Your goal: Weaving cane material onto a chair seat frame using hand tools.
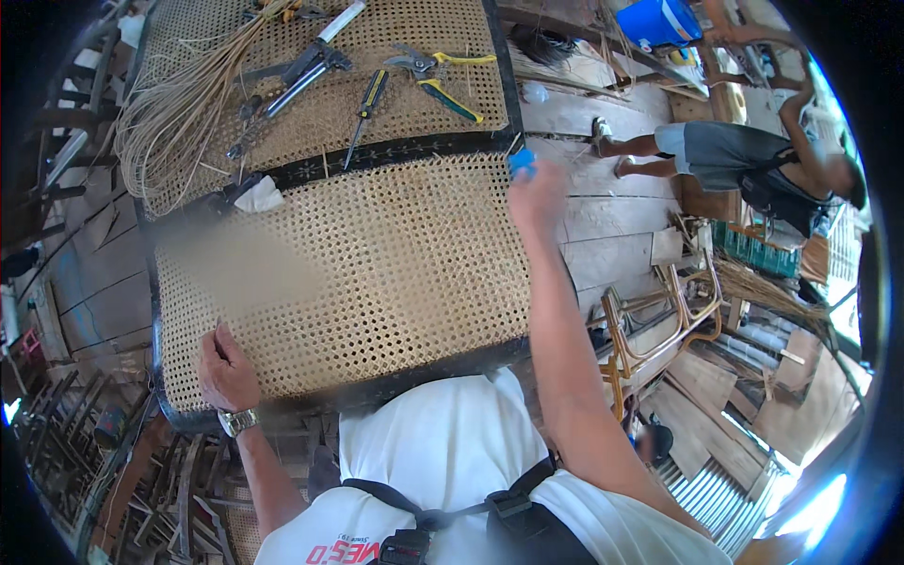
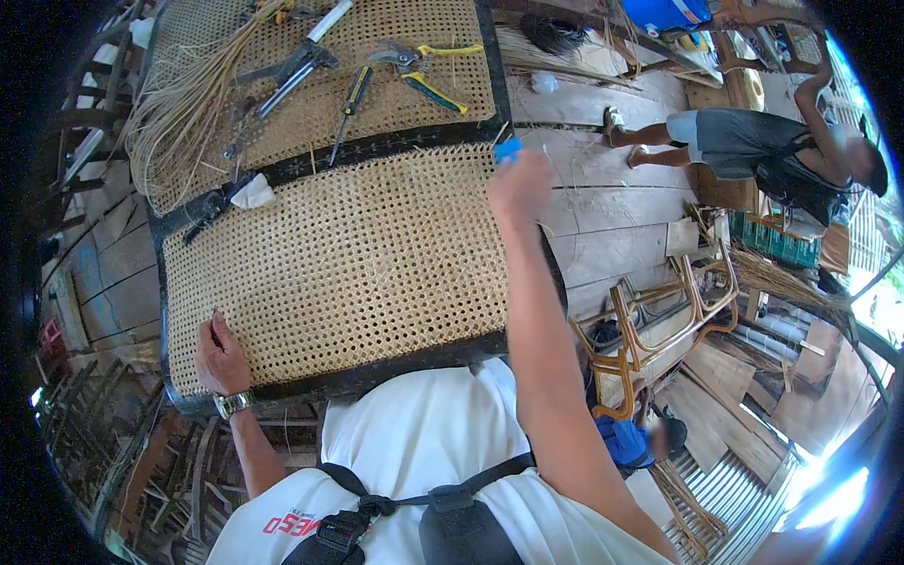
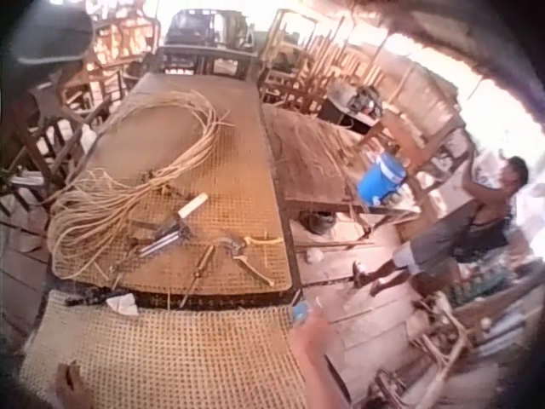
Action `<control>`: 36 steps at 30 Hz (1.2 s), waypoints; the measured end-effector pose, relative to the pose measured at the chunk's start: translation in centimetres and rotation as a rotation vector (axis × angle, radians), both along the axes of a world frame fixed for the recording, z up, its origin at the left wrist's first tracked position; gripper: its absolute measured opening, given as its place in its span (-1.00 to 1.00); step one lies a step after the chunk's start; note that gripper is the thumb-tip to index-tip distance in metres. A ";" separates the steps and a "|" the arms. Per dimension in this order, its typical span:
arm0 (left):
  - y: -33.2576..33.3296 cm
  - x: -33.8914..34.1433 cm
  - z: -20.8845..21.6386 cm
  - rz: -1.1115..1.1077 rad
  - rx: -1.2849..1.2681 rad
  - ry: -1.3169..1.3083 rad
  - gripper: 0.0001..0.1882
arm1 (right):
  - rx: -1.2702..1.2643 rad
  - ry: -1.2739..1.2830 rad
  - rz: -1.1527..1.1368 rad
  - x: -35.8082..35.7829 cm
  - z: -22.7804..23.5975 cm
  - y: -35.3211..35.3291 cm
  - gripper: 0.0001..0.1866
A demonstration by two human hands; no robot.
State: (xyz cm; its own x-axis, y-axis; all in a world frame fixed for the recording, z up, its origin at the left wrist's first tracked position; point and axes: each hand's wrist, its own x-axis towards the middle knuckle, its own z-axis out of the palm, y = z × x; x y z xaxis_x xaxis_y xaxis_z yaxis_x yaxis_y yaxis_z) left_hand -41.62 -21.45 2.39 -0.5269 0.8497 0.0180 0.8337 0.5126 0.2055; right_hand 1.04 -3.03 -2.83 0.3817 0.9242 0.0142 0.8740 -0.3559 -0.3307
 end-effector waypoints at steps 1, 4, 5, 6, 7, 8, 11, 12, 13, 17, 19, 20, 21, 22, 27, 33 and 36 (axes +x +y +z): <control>0.2 0.2 0.3 -0.001 -0.001 -0.008 -0.67 | -0.178 -0.060 -0.085 -1.6 -0.9 0.3 -0.78; 0.7 0.5 0.4 0.000 -0.022 -0.035 -0.66 | -0.012 0.080 0.178 -9.2 -2.2 0.3 -0.74; 0.7 0.6 0.3 -0.001 -0.016 -0.048 -0.65 | 0.016 0.212 0.277 -10.2 -3.1 0.1 -0.70; 0.5 0.5 0.2 -0.004 -0.015 -0.052 -0.65 | 0.017 0.208 0.274 -10.9 -2.5 -0.3 -0.70; 0.3 0.3 0.0 0.005 -0.006 -0.037 -0.64 | 0.022 0.349 0.490 -11.5 -0.8 -0.9 -0.72; 0.3 0.2 -0.3 0.011 0.002 -0.023 -0.62 | 0.027 0.488 0.703 -11.8 0.8 -1.1 -0.73; -0.5 -0.6 0.2 0.066 -0.021 -0.068 -0.58 | -0.237 0.905 0.242 -6.5 6.6 -1.5 -0.68; -0.3 -1.0 0.3 0.052 -0.070 -0.088 -0.55 | -0.148 0.998 0.133 -2.8 6.5 -1.9 -0.63; -0.2 -0.8 0.2 0.048 -0.066 -0.091 -0.55 | -0.057 1.093 0.027 1.0 5.3 -2.3 -0.58; 0.6 -0.5 -0.1 0.063 -0.110 -0.056 -0.50 | -0.359 0.623 0.052 10.8 1.6 -4.0 -0.31; 0.6 -0.2 0.0 0.055 -0.104 -0.026 -0.49 | -0.490 0.522 0.067 11.5 1.2 -4.1 -0.16; 0.7 0.1 0.1 0.056 -0.113 -0.017 -0.49 | -0.494 0.384 0.125 11.7 0.8 -4.1 -0.17; 0.8 0.2 0.0 0.057 -0.123 -0.007 -0.49 | -0.495 0.245 0.180 11.4 0.9 -4.0 -0.18; 0.8 -0.1 -0.2 0.036 -0.106 0.013 -0.51 | -0.486 0.264 0.183 10.8 2.1 -3.4 -0.18; 3.0 4.4 -0.4 -0.087 0.074 -0.085 -0.55 | -0.977 0.213 0.432 12.5 8.4 -0.7 -0.49; 8.6 23.2 1.8 -0.570 0.232 -0.382 -0.66 | -0.601 0.601 0.245 29.6 5.0 -13.1 -0.52; 9.7 29.3 3.6 -0.550 -0.014 -0.566 -0.64 | -0.701 0.225 0.112 43.4 2.4 -23.5 -0.44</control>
State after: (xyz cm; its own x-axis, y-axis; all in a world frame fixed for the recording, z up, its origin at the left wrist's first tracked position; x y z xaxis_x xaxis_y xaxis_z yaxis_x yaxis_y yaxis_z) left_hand -12.37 -11.71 5.95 0.0432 0.9893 -0.1397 0.7388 0.0624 0.6710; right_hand 44.48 -26.51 -0.45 0.2086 0.7214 -0.6604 0.8555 -0.4619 -0.2343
